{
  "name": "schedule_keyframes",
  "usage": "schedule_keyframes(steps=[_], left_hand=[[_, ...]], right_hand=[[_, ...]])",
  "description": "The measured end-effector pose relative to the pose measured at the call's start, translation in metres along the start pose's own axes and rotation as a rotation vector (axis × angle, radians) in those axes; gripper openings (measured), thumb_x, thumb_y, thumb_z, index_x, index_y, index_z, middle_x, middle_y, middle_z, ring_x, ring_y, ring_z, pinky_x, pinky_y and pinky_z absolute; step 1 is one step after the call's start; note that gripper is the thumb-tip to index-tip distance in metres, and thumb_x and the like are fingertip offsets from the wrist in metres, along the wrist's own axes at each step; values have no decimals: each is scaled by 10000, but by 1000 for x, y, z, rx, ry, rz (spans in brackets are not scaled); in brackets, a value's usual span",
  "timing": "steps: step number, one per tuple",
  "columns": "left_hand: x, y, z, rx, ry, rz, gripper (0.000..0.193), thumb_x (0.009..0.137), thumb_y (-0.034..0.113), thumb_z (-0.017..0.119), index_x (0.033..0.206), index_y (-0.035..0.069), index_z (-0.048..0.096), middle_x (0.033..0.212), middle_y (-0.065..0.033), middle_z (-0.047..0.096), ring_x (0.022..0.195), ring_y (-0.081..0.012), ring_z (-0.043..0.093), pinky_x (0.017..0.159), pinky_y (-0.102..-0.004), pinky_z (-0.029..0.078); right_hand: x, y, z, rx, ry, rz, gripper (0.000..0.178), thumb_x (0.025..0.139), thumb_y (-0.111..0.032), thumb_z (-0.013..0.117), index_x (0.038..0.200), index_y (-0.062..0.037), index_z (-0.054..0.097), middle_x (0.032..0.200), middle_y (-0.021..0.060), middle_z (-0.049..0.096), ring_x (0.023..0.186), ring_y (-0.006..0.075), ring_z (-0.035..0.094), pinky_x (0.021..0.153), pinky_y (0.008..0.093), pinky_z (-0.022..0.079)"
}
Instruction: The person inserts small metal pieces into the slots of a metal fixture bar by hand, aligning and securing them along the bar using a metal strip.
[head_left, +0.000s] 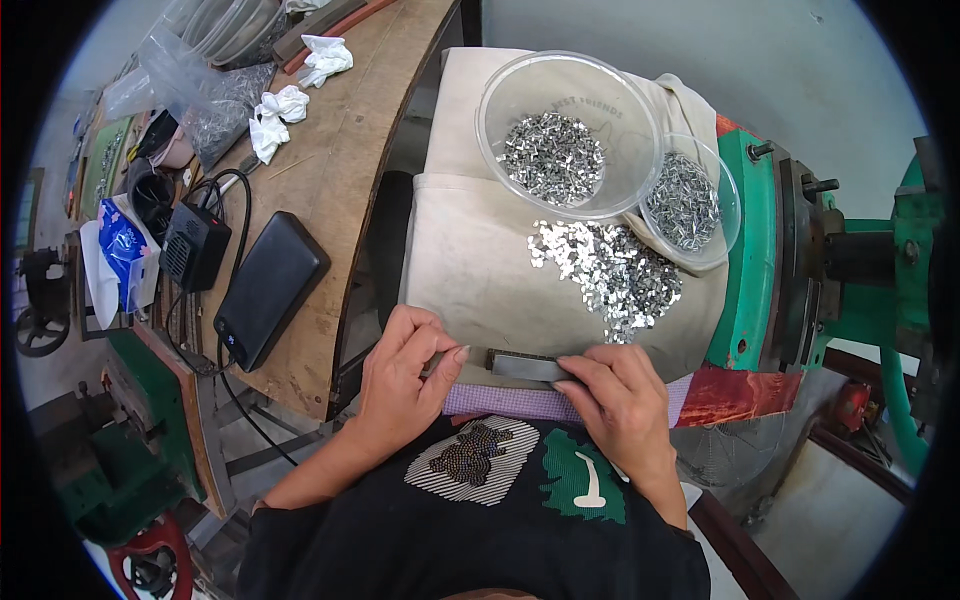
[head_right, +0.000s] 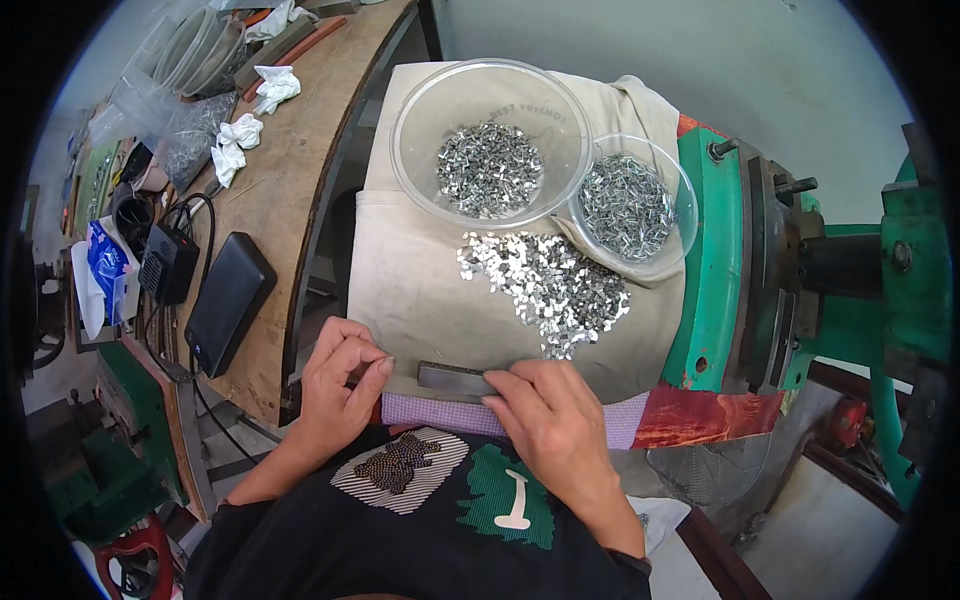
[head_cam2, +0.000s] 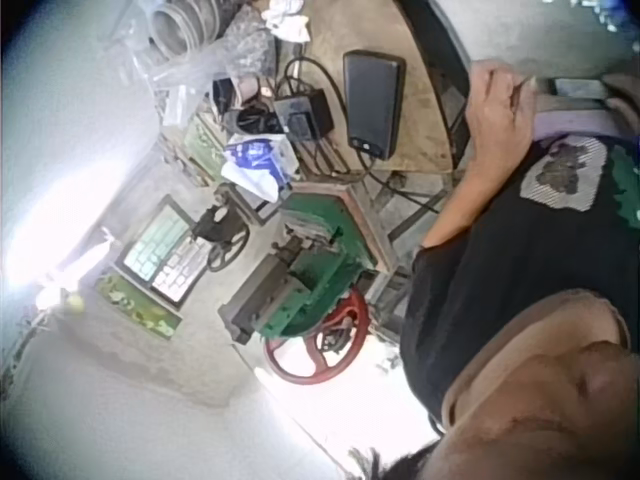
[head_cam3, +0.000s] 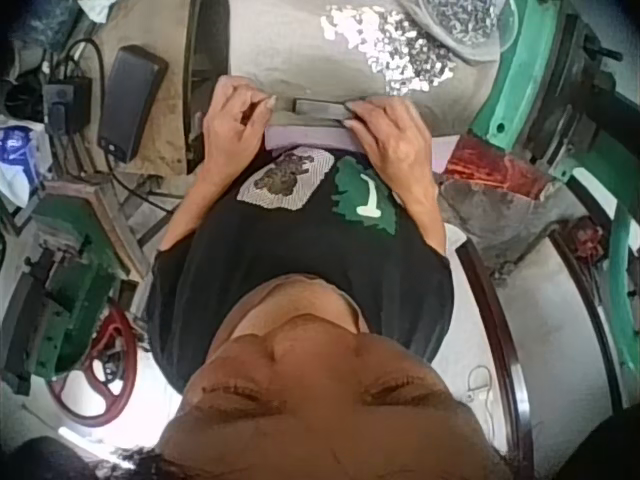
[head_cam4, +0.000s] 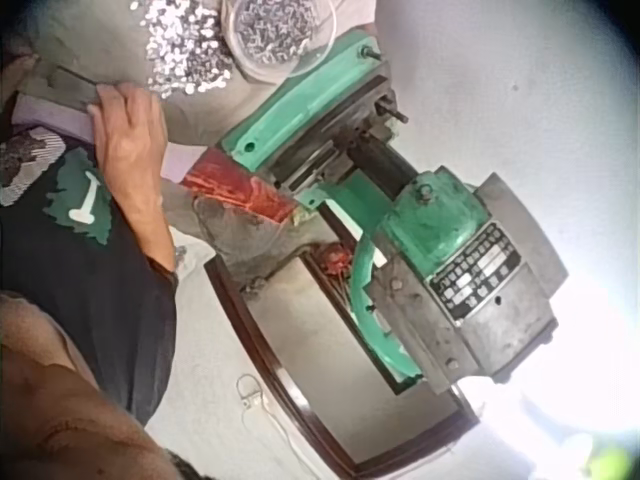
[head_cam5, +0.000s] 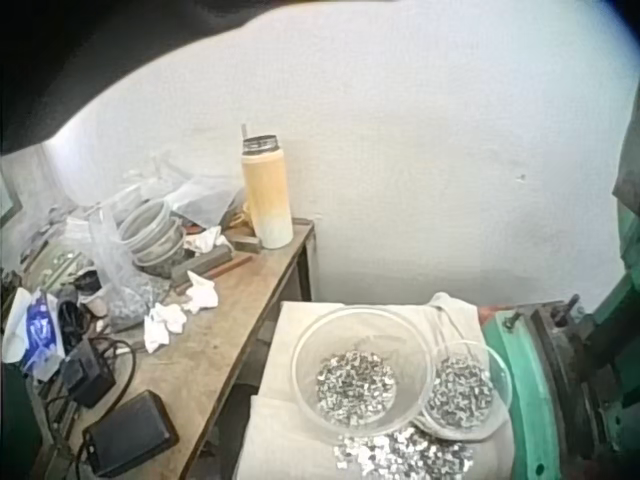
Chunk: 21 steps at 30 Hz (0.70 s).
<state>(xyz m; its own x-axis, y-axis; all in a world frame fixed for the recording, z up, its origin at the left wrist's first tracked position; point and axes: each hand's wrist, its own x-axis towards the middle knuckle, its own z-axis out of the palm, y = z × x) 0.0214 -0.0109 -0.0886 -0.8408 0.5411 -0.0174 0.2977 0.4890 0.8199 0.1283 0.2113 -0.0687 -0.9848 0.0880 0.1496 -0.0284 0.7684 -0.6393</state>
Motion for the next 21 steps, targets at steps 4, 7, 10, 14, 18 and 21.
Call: schedule_keyframes(steps=[4, 7, 10, 14, 18, 21], left_hand=[[2, 2, 5, 49, -13, 40, 139, 862, 127, 721, 879, 13, 643, 946, -111, 533, 749, -290, 587, 643, -378, 479], [4, 5, 6, 110, -70, 57, 157, 852, 148, 727, 861, 19, 638, 947, -120, 528, 774, -320, 592, 669, -411, 482], [4, 3, 10, 146, -101, 115, 164, 842, 152, 734, 840, 25, 630, 946, -117, 528, 759, -319, 599, 650, -419, 481], [3, 4, 11, 130, -130, 125, 160, 824, 123, 744, 828, 23, 619, 940, -119, 530, 770, -312, 594, 659, -402, 479], [4, 4, 10, 131, -148, 88, 160, 805, 93, 756, 829, 23, 614, 943, -122, 536, 801, -307, 592, 682, -389, 480], [3, 4, 8, 128, -114, 111, 163, 810, 110, 757, 825, 32, 614, 951, -113, 545, 796, -301, 593, 683, -391, 484]], right_hand=[[7, -3, 5, 4, -40, -14, 294, 719, -66, 799, 997, -39, 707, 926, 79, 610, 822, 271, 617, 704, 371, 513], [8, -3, 7, -4, -55, -17, 296, 720, -70, 795, 1000, -39, 705, 924, 76, 604, 821, 271, 611, 707, 375, 511], [6, -5, 7, -3, -61, -3, 301, 722, -72, 794, 1008, -42, 706, 922, 75, 603, 822, 271, 609, 713, 379, 508], [2, -5, 5, -2, -66, 41, 308, 723, -75, 798, 1016, -45, 706, 928, 79, 604, 826, 274, 609, 722, 385, 506], [-2, -2, 2, 20, -1, 112, 333, 732, -97, 811, 1045, -45, 711, 934, 94, 614, 836, 292, 610, 723, 385, 504], [-10, 1, 3, -26, 33, 182, 346, 734, -116, 821, 1055, -40, 715, 921, 107, 620, 836, 303, 608, 718, 385, 504]])
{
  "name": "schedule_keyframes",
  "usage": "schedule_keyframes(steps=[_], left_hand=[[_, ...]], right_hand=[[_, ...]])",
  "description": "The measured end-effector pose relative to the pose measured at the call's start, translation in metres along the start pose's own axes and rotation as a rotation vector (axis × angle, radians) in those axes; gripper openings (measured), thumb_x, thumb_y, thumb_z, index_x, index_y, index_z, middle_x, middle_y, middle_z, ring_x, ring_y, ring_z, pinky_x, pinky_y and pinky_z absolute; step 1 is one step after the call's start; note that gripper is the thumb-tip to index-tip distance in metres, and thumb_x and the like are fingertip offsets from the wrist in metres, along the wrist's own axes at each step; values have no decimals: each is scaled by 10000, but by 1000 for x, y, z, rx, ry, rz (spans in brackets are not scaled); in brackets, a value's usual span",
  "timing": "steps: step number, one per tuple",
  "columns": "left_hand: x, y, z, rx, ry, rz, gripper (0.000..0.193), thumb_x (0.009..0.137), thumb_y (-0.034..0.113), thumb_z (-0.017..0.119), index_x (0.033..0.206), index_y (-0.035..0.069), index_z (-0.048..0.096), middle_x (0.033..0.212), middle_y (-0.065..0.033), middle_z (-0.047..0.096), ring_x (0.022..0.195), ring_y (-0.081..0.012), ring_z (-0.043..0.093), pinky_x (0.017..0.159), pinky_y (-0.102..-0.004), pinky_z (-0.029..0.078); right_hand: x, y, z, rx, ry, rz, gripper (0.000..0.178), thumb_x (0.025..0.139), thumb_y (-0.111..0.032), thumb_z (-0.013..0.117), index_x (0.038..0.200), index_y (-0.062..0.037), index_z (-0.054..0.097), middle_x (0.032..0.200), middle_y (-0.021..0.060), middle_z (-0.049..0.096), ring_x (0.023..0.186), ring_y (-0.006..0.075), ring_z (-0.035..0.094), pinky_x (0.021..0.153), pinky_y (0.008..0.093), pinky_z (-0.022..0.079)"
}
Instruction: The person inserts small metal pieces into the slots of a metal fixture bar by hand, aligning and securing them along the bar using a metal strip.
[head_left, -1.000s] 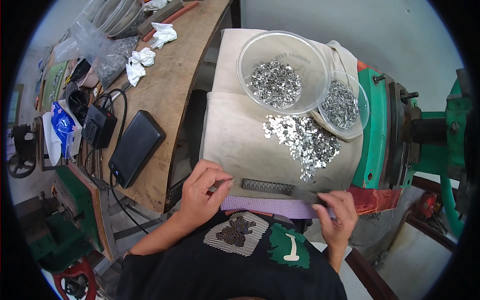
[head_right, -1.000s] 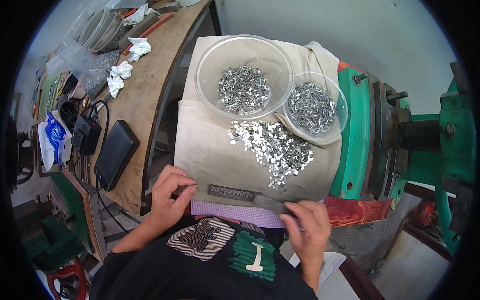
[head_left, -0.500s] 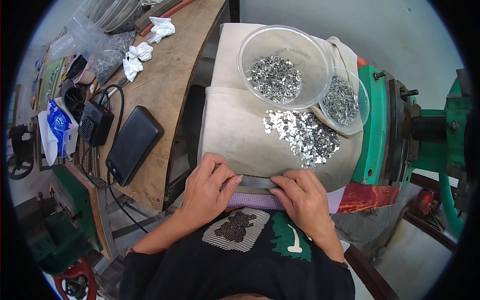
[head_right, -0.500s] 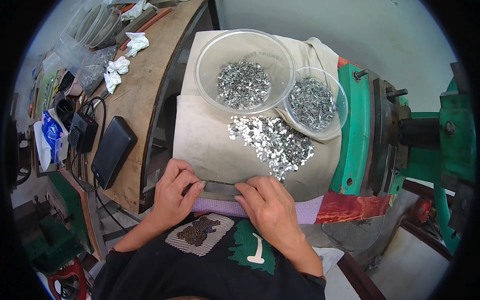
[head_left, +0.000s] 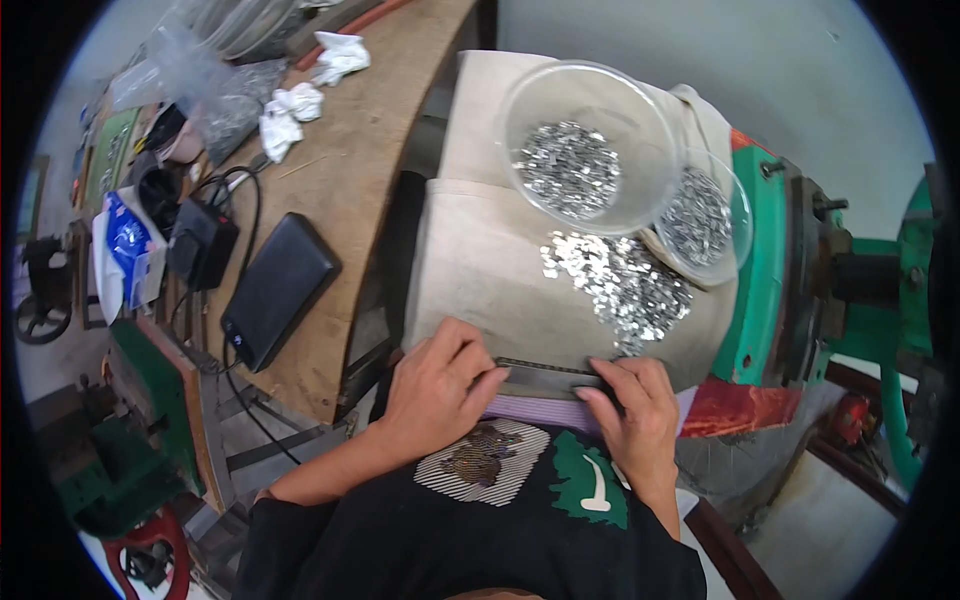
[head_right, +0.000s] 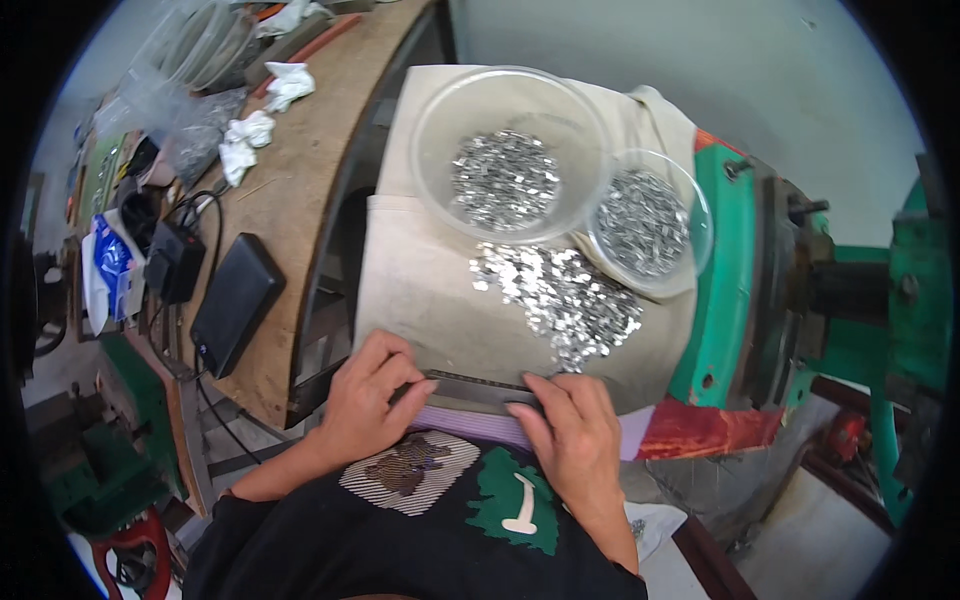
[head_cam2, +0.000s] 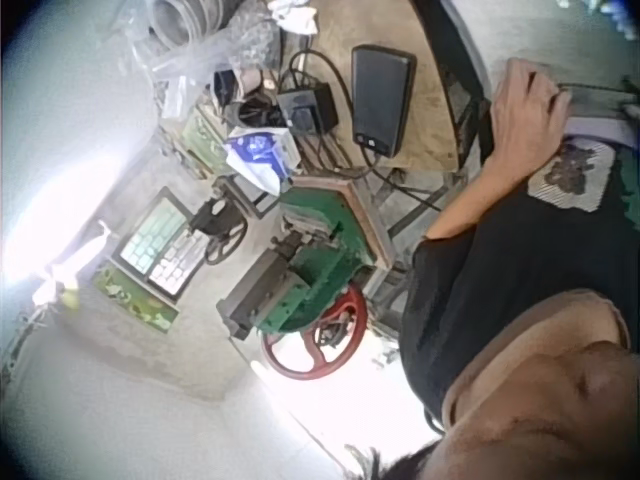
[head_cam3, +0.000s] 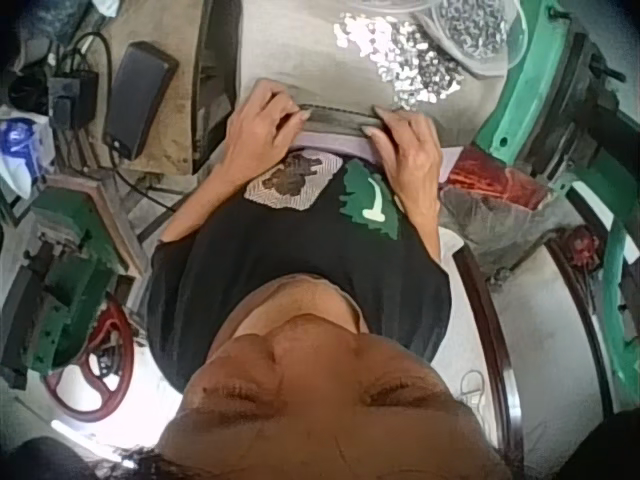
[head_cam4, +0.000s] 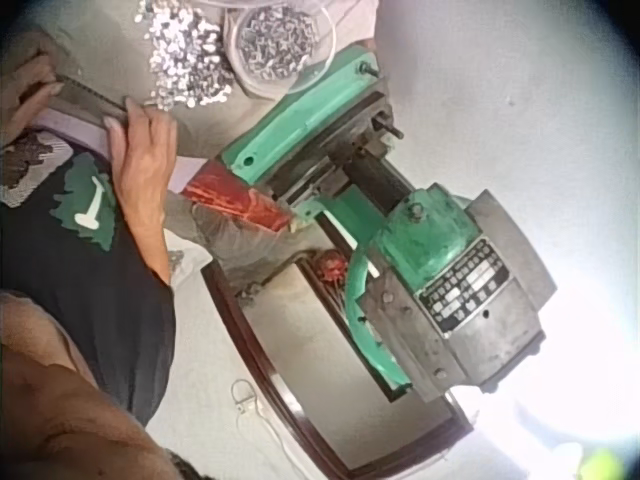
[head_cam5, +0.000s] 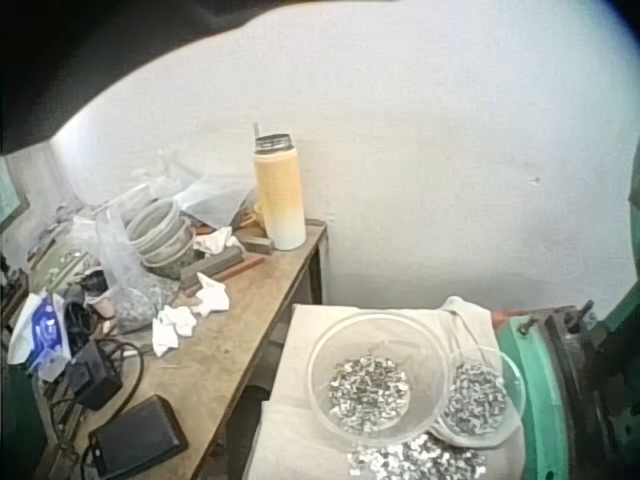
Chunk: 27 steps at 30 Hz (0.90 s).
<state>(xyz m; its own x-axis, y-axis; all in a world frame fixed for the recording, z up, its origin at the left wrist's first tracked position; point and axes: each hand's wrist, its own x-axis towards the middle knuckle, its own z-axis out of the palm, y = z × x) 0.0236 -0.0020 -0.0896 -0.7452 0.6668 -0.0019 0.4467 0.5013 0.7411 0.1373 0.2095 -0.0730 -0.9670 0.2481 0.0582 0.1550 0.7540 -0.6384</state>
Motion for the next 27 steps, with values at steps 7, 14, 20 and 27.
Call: schedule_keyframes(steps=[7, 14, 20, 27], left_hand=[[4, 1, 3, 8, -54, -84, 196, 831, 196, 756, 890, 52, 636, 990, -96, 559, 850, -300, 617, 724, -395, 499], [-4, -7, -2, -89, -104, 35, 260, 844, 226, 740, 1027, 63, 655, 1069, -79, 560, 910, -295, 613, 787, -394, 498], [-2, -14, -5, -13, -191, 237, 254, 822, 221, 749, 1015, 80, 663, 1069, -58, 602, 918, -246, 618, 758, -361, 485], [-3, -11, -12, 142, -75, 367, 246, 782, 187, 759, 979, 65, 676, 975, -53, 645, 823, -216, 639, 666, -344, 444]], right_hand=[[-18, 4, 10, -32, 98, 118, 337, 711, -53, 823, 1038, -27, 744, 906, 113, 602, 833, 296, 588, 729, 377, 480], [-24, 12, 11, 32, 106, -14, 317, 679, 11, 824, 982, -15, 733, 886, 112, 660, 813, 275, 622, 725, 355, 487], [-30, 14, 13, 37, 148, -69, 303, 646, -61, 863, 921, -39, 737, 882, 108, 684, 771, 285, 633, 685, 359, 498], [-21, 14, 14, 38, 158, -172, 294, 683, -111, 850, 948, -54, 735, 908, 67, 680, 755, 252, 626, 651, 355, 485]])
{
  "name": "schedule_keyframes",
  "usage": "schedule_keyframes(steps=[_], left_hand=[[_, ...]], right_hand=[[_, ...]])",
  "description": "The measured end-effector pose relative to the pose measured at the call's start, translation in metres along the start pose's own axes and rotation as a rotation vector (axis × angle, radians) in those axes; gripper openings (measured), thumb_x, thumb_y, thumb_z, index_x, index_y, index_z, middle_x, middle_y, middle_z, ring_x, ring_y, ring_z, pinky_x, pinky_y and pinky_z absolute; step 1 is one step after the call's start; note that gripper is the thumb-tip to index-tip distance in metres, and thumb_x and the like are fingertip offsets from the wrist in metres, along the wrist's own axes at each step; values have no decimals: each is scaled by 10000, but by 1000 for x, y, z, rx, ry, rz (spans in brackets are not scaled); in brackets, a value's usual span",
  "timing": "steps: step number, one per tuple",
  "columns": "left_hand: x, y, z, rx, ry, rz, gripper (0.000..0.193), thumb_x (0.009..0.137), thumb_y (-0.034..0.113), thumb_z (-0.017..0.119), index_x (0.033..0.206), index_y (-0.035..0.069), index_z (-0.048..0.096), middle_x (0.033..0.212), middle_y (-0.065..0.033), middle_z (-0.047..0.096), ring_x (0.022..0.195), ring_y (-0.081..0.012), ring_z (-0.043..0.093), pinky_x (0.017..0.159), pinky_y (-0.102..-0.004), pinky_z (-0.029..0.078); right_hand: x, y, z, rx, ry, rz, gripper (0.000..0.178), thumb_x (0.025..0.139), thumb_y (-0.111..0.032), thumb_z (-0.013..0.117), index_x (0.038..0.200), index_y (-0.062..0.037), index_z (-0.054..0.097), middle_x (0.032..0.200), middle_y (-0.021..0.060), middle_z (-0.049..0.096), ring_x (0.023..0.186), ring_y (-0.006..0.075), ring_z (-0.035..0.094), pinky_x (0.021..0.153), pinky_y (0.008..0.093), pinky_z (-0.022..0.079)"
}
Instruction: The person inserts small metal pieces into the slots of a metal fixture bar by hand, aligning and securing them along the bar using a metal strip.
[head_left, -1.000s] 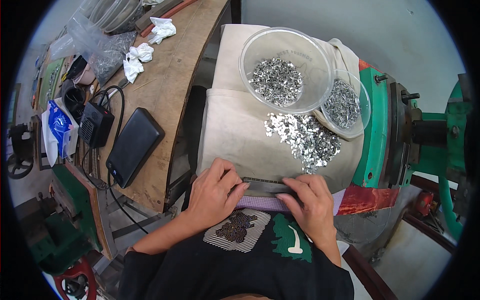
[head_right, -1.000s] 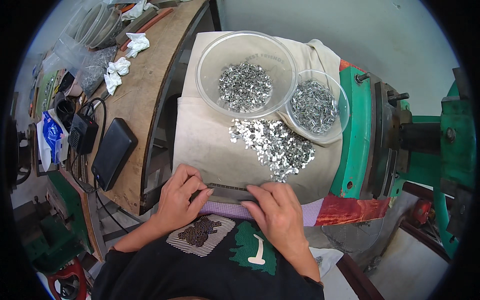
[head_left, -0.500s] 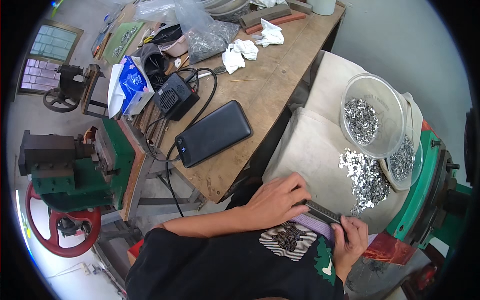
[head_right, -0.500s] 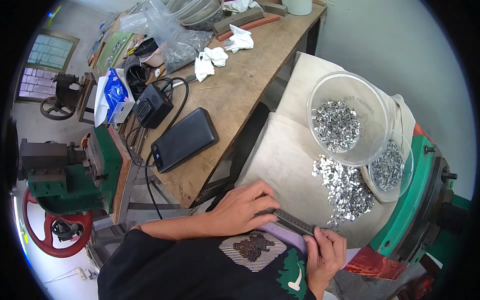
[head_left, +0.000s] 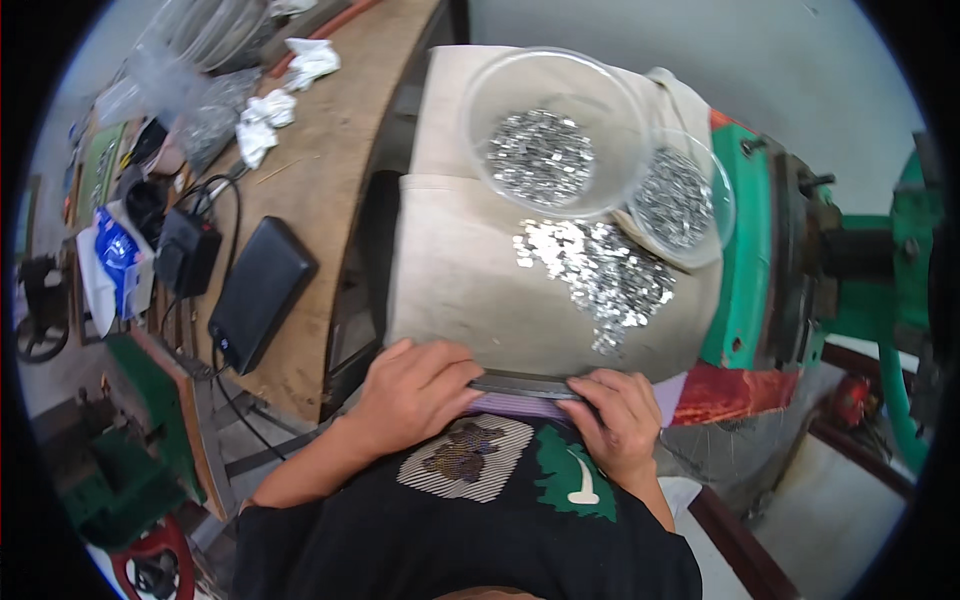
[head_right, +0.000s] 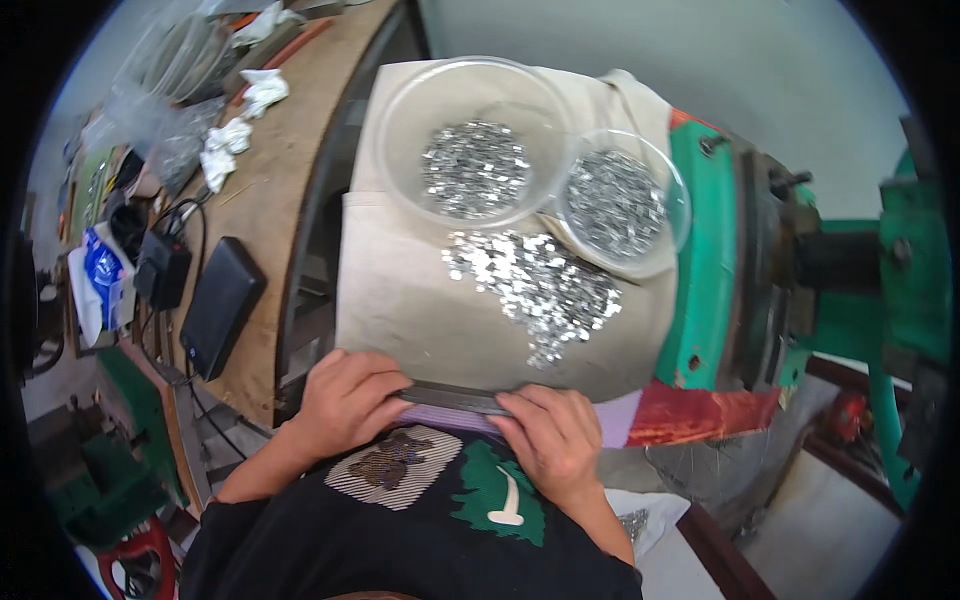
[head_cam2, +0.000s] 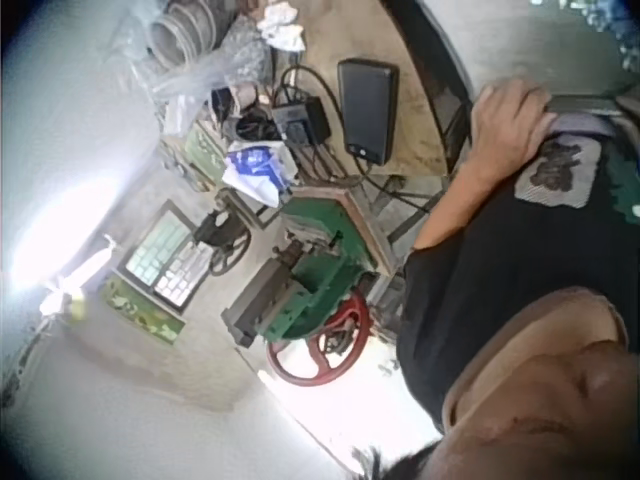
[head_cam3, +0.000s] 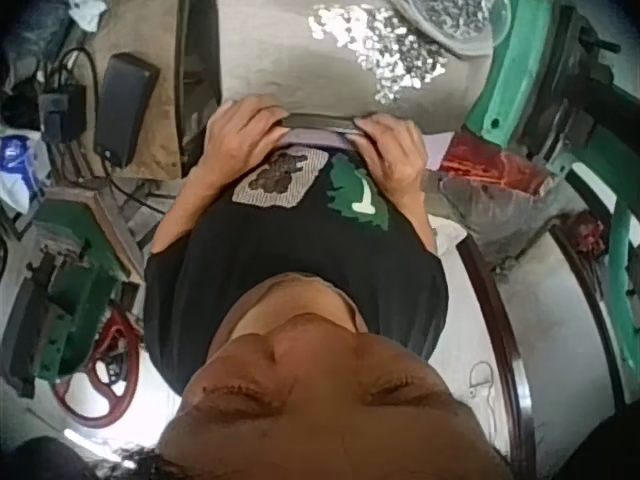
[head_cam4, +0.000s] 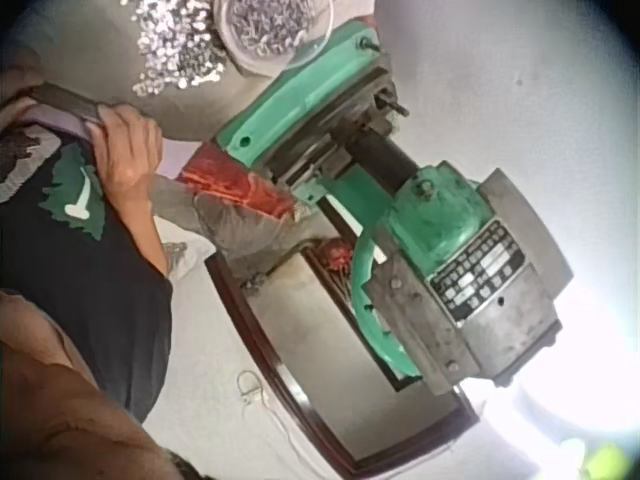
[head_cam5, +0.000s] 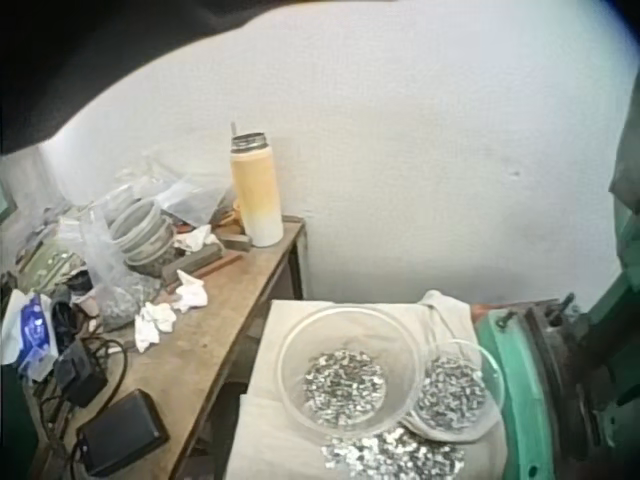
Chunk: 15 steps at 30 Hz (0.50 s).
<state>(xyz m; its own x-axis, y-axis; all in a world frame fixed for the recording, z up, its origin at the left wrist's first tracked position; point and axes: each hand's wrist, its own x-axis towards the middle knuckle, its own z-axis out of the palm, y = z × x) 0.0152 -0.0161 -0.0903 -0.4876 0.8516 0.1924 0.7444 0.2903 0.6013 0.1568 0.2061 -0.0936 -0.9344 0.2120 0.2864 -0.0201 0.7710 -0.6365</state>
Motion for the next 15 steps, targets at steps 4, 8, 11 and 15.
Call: schedule_keyframes(steps=[4, 8, 11, 15], left_hand=[[5, 1, 2, 33, -10, 2, 232, 792, 171, 746, 980, 59, 670, 985, -56, 633, 817, -205, 627, 674, -329, 428], [7, 3, 4, 81, -15, 16, 239, 786, 169, 750, 981, 55, 671, 984, -50, 635, 805, -202, 619, 678, -324, 423], [8, 7, 4, 103, 11, 46, 247, 780, 161, 752, 988, 55, 671, 985, -44, 636, 801, -198, 616, 678, -326, 423], [25, 16, 1, 102, 23, 102, 260, 767, 141, 758, 997, 56, 671, 987, -45, 636, 806, -196, 618, 681, -328, 423]], right_hand=[[-2, 5, 3, -9, 25, -7, 307, 653, -115, 866, 920, -55, 727, 892, 68, 678, 741, 249, 627, 640, 346, 486], [-6, 9, 4, -16, 47, 1, 300, 657, -116, 864, 916, -56, 725, 892, 65, 676, 744, 248, 625, 642, 344, 486], [-7, 9, -1, -15, 63, -5, 301, 657, -113, 864, 916, -57, 724, 891, 64, 673, 747, 249, 624, 643, 346, 488], [-6, 11, -15, -28, 117, -20, 292, 680, -106, 851, 934, -55, 716, 904, 67, 667, 746, 250, 629, 635, 349, 494]])
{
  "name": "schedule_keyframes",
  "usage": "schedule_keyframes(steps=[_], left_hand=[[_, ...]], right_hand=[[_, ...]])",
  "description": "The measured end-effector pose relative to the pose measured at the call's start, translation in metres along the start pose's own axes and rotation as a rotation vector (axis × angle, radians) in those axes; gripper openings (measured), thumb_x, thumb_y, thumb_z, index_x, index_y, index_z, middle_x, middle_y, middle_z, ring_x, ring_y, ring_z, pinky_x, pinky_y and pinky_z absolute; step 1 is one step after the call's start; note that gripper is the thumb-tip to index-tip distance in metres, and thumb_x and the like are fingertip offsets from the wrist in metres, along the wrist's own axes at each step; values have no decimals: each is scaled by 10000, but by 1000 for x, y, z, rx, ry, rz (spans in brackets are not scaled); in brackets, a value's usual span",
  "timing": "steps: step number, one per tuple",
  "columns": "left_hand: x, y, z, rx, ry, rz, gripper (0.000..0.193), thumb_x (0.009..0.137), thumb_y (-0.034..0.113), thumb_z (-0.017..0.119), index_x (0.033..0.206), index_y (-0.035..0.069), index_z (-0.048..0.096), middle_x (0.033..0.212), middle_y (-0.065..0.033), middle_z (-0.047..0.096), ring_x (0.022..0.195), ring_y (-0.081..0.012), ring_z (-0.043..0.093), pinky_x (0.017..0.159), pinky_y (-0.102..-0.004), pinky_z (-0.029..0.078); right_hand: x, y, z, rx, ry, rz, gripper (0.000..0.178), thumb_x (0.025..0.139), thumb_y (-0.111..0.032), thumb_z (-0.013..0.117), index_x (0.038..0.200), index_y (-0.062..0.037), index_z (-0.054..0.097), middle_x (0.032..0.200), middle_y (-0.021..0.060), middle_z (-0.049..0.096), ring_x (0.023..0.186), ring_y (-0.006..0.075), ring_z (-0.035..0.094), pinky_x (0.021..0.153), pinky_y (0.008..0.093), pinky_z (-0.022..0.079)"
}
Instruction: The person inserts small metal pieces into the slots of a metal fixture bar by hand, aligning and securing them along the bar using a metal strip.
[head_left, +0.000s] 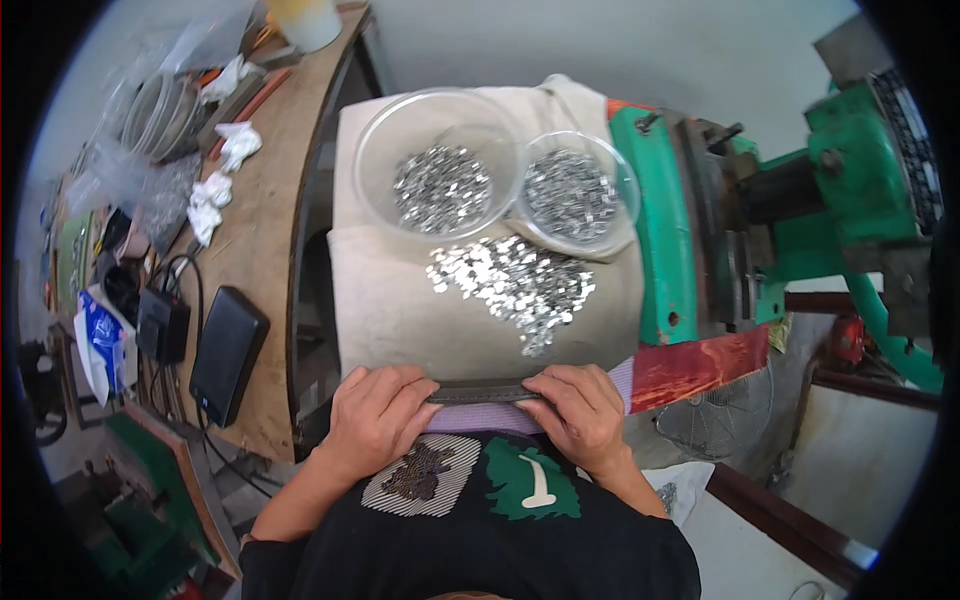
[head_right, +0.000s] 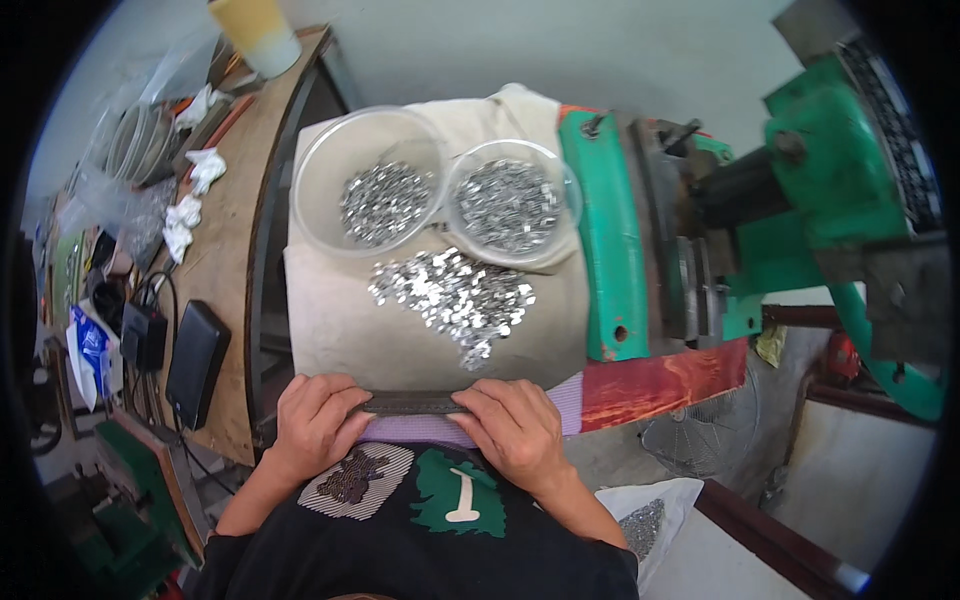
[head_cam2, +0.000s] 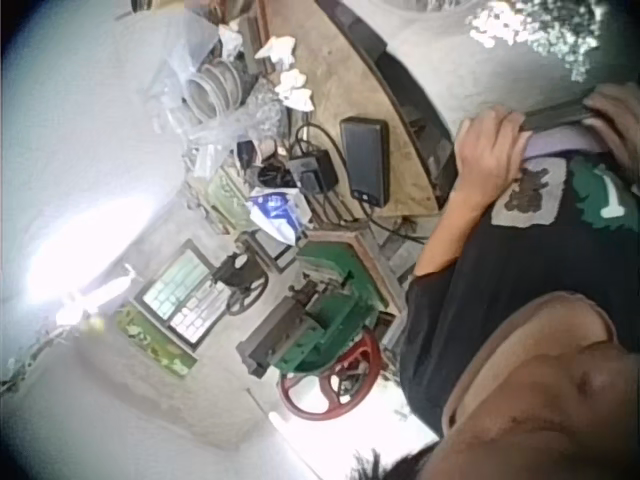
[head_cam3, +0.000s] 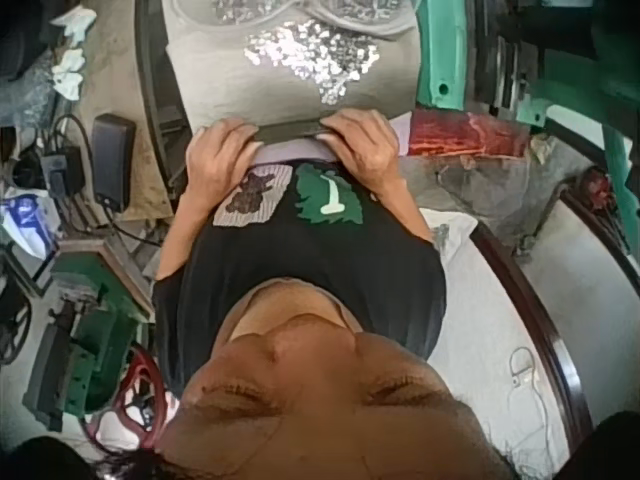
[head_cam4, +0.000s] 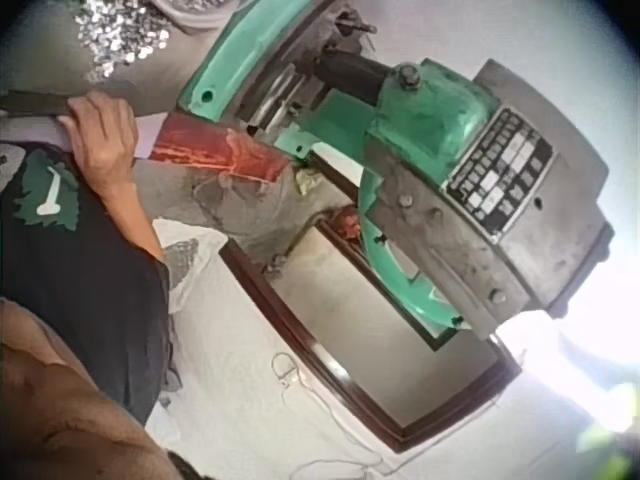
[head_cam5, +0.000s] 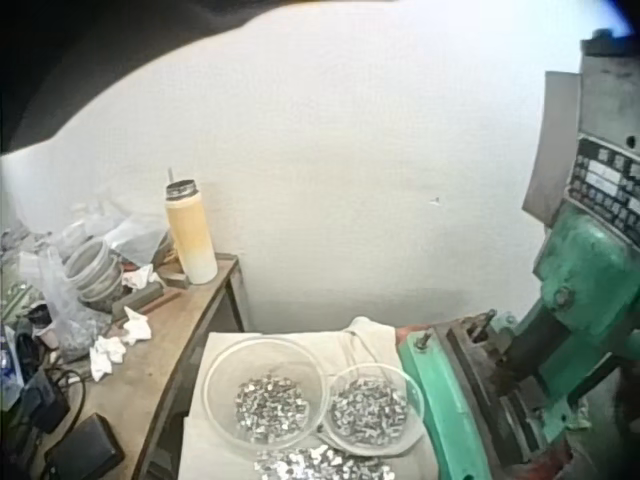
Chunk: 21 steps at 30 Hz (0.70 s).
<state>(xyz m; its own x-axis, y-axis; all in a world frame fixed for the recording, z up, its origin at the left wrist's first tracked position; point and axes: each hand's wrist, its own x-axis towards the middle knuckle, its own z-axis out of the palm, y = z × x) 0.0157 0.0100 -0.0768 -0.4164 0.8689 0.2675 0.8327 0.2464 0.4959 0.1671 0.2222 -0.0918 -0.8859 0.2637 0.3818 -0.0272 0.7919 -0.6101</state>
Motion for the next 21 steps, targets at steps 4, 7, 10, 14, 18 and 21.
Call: schedule_keyframes(steps=[4, 7, 10, 14, 18, 21], left_hand=[[29, 7, 0, 11, 27, 104, 290, 747, 117, 769, 1011, 54, 666, 999, -51, 634, 811, -194, 623, 678, -333, 420], [52, 14, -1, 15, 50, 197, 333, 695, 84, 782, 1001, 48, 654, 951, -75, 638, 773, -234, 611, 646, -357, 419], [71, 20, -2, 49, 52, 291, 331, 693, 84, 785, 996, 54, 654, 952, -65, 640, 775, -218, 612, 646, -350, 416], [96, 29, -2, 93, 85, 421, 312, 736, 136, 778, 1019, 66, 667, 1007, -32, 639, 754, -158, 602, 638, -318, 398], [119, 42, 0, 77, 108, 499, 349, 677, 86, 792, 1001, 66, 663, 956, -46, 649, 763, -190, 608, 643, -336, 414], [129, 48, -1, 99, 115, 545, 365, 667, 93, 798, 1005, 69, 662, 961, -45, 650, 765, -191, 611, 646, -334, 413]], right_hand=[[3, 6, -19, -37, 90, -2, 292, 696, -90, 841, 954, -51, 709, 918, 71, 666, 741, 249, 638, 626, 351, 505], [3, 11, -35, -81, 160, -26, 296, 697, -79, 841, 959, -48, 707, 920, 75, 667, 737, 247, 645, 615, 346, 511], [0, 13, -47, -121, 232, -30, 294, 702, -76, 839, 963, -47, 706, 917, 77, 666, 732, 246, 647, 611, 343, 516], [-1, 16, -65, -181, 321, -48, 296, 701, -70, 838, 964, -45, 706, 911, 82, 665, 729, 248, 650, 610, 339, 522], [-3, 18, -80, -249, 421, -67, 304, 692, -70, 842, 962, -41, 704, 903, 87, 664, 731, 252, 652, 616, 341, 527], [-5, 19, -86, -278, 448, -57, 306, 688, -70, 844, 958, -41, 704, 904, 90, 664, 738, 254, 654, 620, 343, 530]])
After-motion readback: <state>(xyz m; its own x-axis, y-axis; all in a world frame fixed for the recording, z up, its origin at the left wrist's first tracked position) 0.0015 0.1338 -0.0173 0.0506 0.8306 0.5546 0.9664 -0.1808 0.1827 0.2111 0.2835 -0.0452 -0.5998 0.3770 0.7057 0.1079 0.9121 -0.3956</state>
